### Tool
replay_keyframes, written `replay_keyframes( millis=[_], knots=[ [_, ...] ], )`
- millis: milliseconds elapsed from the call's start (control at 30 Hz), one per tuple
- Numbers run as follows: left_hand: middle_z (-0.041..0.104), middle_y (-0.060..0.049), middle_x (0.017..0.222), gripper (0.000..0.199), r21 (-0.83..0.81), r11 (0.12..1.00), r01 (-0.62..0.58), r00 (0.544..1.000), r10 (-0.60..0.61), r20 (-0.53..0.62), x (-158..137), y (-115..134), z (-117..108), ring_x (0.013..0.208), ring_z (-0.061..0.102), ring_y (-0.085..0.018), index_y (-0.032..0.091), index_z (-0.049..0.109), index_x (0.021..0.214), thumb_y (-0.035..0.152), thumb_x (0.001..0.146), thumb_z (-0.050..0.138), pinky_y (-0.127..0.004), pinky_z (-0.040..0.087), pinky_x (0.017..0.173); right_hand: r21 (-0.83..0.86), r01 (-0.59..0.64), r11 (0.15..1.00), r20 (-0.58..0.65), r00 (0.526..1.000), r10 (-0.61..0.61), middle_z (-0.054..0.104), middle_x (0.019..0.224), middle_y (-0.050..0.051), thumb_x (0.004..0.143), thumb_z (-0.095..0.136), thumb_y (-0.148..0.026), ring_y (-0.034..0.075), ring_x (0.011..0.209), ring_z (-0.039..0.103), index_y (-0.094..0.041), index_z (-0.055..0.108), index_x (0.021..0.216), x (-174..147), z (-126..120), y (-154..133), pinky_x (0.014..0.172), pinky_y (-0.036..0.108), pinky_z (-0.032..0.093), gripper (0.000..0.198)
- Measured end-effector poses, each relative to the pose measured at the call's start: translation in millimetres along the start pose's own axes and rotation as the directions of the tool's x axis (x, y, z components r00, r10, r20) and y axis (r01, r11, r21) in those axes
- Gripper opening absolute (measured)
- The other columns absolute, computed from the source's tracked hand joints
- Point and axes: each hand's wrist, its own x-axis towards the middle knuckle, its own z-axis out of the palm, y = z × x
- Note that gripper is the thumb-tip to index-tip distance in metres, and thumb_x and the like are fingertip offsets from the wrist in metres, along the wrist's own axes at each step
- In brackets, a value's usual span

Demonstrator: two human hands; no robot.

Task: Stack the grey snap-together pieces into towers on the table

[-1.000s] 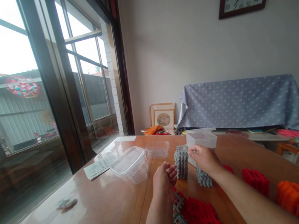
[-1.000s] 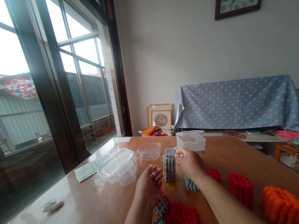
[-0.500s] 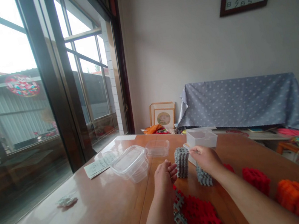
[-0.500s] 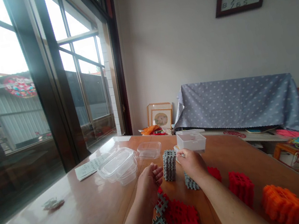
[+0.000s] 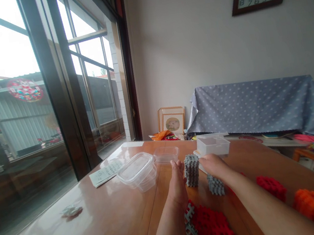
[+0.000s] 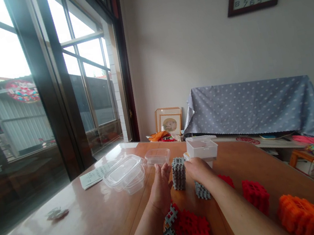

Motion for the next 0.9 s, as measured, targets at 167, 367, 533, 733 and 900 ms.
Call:
replay_keyframes(
  millis=[167, 367, 533, 733, 900],
  knots=[
    [0.041, -0.008, 0.164, 0.078, 0.003, 1.000, 0.009, 1.000, -0.009, -0.020, 4.6, -5.8, 2.7, 0.157, 0.023, -0.021, 0.025, 0.043, 0.156, 0.071, 0.100, 0.016, -0.038, 0.019, 0.126, -0.005, -0.010, 1.000, -0.001, 1.000, 0.010, 0.063, 0.058, 0.006, 0.086, 0.053, -0.035, 0.025, 0.075, 0.063, -0.021, 0.063, 0.056, 8.2, 3.2, 0.9, 0.069, 0.030, 0.039, 0.034],
    [0.041, -0.006, 0.164, 0.077, 0.019, 1.000, 0.000, 1.000, 0.000, -0.018, 4.7, -6.6, 3.8, 0.157, 0.023, -0.023, 0.026, 0.051, 0.151, 0.073, 0.099, 0.020, -0.042, 0.015, 0.127, 0.001, 0.003, 1.000, 0.015, 1.000, -0.003, 0.066, 0.062, 0.008, 0.087, 0.053, -0.033, 0.026, 0.080, 0.064, -0.020, 0.064, 0.057, 10.0, 4.1, -2.4, 0.073, 0.030, 0.040, 0.033],
    [0.049, -0.003, 0.159, 0.072, 0.021, 1.000, -0.019, 1.000, 0.019, -0.008, 0.1, -3.2, 7.6, 0.157, 0.026, -0.025, 0.030, 0.062, 0.141, 0.072, 0.099, 0.021, -0.043, 0.016, 0.128, 0.015, 0.009, 1.000, 0.020, 1.000, -0.009, 0.068, 0.064, 0.008, 0.086, 0.051, -0.032, 0.026, 0.077, 0.063, -0.020, 0.063, 0.057, 8.5, 3.8, -3.6, 0.069, 0.029, 0.040, 0.034],
    [0.051, -0.001, 0.157, 0.067, 0.005, 1.000, -0.029, 0.999, 0.029, -0.039, -3.0, -2.7, 10.8, 0.156, 0.029, -0.024, 0.032, 0.064, 0.139, 0.072, 0.099, 0.028, -0.039, 0.023, 0.126, 0.046, 0.022, 0.999, 0.000, 1.000, -0.022, 0.065, 0.059, 0.006, 0.085, 0.051, -0.032, 0.026, 0.079, 0.064, -0.021, 0.064, 0.057, 7.4, 3.6, -0.9, 0.071, 0.029, 0.042, 0.033],
    [0.050, 0.000, 0.158, 0.069, 0.001, 1.000, -0.005, 1.000, 0.005, -0.011, -6.6, -0.2, 11.7, 0.156, 0.028, -0.024, 0.032, 0.060, 0.144, 0.074, 0.098, 0.031, -0.037, 0.026, 0.126, 0.066, 0.040, 0.997, -0.019, 0.999, -0.039, 0.064, 0.058, 0.005, 0.084, 0.051, -0.032, 0.025, 0.078, 0.063, -0.021, 0.063, 0.056, 2.1, 3.0, -2.3, 0.070, 0.028, 0.042, 0.032]
  ],
)
